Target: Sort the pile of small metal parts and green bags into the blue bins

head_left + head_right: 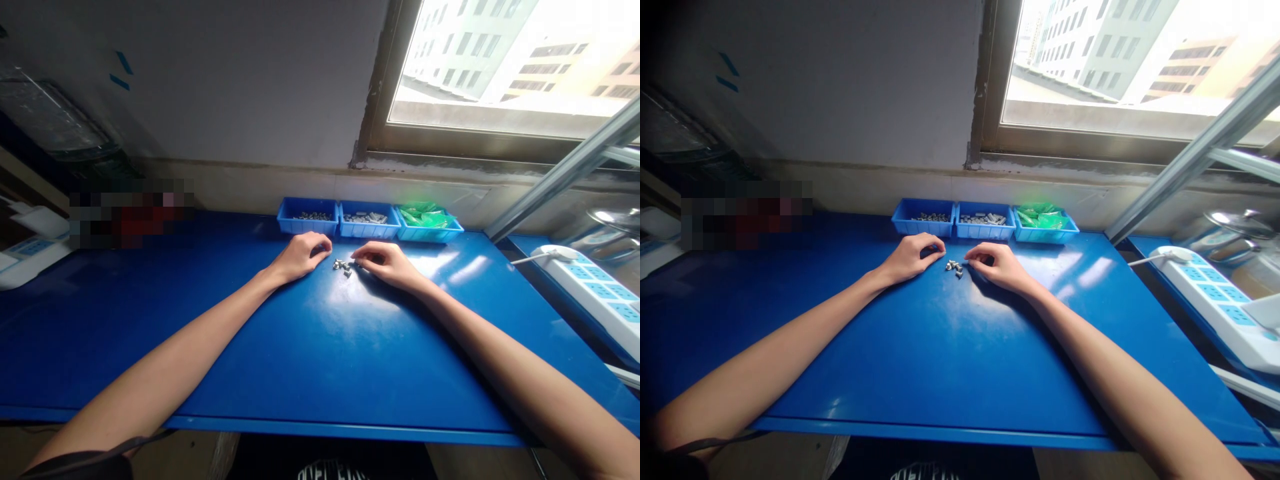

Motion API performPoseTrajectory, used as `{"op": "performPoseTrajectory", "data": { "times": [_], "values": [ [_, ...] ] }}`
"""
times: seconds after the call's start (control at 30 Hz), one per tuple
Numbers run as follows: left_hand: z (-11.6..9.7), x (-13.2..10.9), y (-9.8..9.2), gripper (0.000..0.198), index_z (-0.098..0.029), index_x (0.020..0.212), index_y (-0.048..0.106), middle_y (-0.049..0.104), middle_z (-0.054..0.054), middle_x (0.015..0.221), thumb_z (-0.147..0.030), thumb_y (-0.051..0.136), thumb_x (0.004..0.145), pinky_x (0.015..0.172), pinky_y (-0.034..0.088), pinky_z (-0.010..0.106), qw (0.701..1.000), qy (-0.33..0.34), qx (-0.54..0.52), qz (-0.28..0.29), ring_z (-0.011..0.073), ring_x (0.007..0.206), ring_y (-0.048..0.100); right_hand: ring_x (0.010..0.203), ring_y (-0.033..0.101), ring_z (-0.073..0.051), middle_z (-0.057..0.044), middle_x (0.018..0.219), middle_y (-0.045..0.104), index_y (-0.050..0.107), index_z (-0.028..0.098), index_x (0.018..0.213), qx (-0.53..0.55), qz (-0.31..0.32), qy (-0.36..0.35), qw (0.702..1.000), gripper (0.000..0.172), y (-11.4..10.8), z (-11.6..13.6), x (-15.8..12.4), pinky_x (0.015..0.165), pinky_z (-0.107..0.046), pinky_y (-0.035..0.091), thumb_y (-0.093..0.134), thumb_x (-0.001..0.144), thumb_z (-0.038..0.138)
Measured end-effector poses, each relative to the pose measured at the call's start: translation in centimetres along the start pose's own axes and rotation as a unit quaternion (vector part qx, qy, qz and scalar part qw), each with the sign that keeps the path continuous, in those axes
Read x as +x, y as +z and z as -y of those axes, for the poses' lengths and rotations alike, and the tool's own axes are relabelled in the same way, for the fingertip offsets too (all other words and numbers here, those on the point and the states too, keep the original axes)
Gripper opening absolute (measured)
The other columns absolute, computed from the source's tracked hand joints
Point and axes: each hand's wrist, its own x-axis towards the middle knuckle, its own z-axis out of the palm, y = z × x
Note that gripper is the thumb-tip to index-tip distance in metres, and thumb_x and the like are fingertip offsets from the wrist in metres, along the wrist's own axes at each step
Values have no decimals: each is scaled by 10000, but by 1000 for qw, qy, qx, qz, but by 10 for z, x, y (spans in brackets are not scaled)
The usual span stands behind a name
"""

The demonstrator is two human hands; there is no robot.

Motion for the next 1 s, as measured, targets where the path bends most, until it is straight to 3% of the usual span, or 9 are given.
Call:
{"op": "performPoseTrajectory", "data": {
  "times": [0.13, 0.27, 0.37, 0.47, 0.57, 0.67, 0.77, 0.87, 1.0],
  "values": [
    [-3, 2, -2, 170, -195, 1012, 779, 789, 72, 1060, -330, 685, 972, 834, 581, 333, 998, -34, -44, -32, 216, 904, 733, 812, 720, -223, -79, 942, 817, 830, 188, 967, 0, -3, 2, 1000, 204, 0, 2, 0, 742, -322, 563, 691, 861, 293],
    [0, 5, -3, 277, -186, 930, 790, 801, 74, 960, -459, 747, 938, 804, 588, 335, 985, -94, -112, -87, 225, 857, 746, 808, 715, -215, -72, 915, 807, 827, 184, 979, 2, 0, 2, 1000, 209, -1, 2, 0, 749, -314, 562, 682, 864, 281],
    [8, 7, -4, 372, -162, 963, 772, 807, 88, 925, -514, 832, 858, 823, 622, 352, 948, -146, -229, -166, 237, 852, 775, 800, 707, -212, -71, 915, 806, 823, 183, 980, -1, 3, -2, 1000, 208, -1, 2, 0, 746, -316, 560, 679, 869, 284],
    [12, 8, -7, 517, -155, 1159, 751, 814, 133, 1109, -512, 882, 808, 898, 648, 399, 907, -165, -326, -210, 274, 981, 797, 803, 705, -214, -74, 916, 808, 823, 184, 974, -2, 0, -5, 1000, 203, -1, 2, 1, 739, -316, 560, 690, 868, 296],
    [12, 8, -9, 639, -155, 1286, 715, 774, 166, 1277, -484, 916, 777, 1038, 622, 475, 903, -158, -354, -186, 306, 1121, 778, 821, 711, -220, -79, 931, 810, 824, 188, 969, -3, 1, -5, 1000, 200, -1, 1, 1, 739, -317, 563, 690, 875, 303],
    [9, 7, -9, 624, -133, 1261, 725, 771, 177, 1285, -457, 927, 767, 1150, 557, 501, 913, -145, -340, -171, 319, 1229, 737, 832, 714, -223, -80, 943, 810, 823, 190, 976, -4, 4, -5, 1000, 199, -1, 1, 1, 745, -322, 565, 687, 880, 299],
    [8, 6, -7, 542, -128, 1195, 748, 784, 171, 1253, -479, 887, 805, 1127, 575, 495, 929, -127, -302, -169, 314, 1200, 750, 832, 712, -224, -75, 942, 811, 822, 193, 981, -3, 4, -2, 1000, 197, -1, 1, 1, 748, -324, 567, 690, 877, 297],
    [5, 4, -6, 351, -148, 1085, 790, 815, 136, 1140, -443, 796, 896, 1038, 620, 459, 967, -93, -182, -151, 278, 1062, 785, 832, 712, -220, -72, 938, 810, 822, 193, 983, -2, 3, -1, 1000, 197, -1, 2, 0, 749, -319, 562, 691, 874, 293],
    [1, 2, -2, 261, -224, 1186, 807, 788, 97, 1259, -321, 660, 994, 1110, 554, 472, 999, 31, -15, -9, 286, 1226, 709, 812, 708, -212, -74, 924, 803, 818, 181, 984, 2, 5, -4, 1000, 203, -1, 3, 0, 760, -320, 557, 688, 872, 290]
  ]
}}
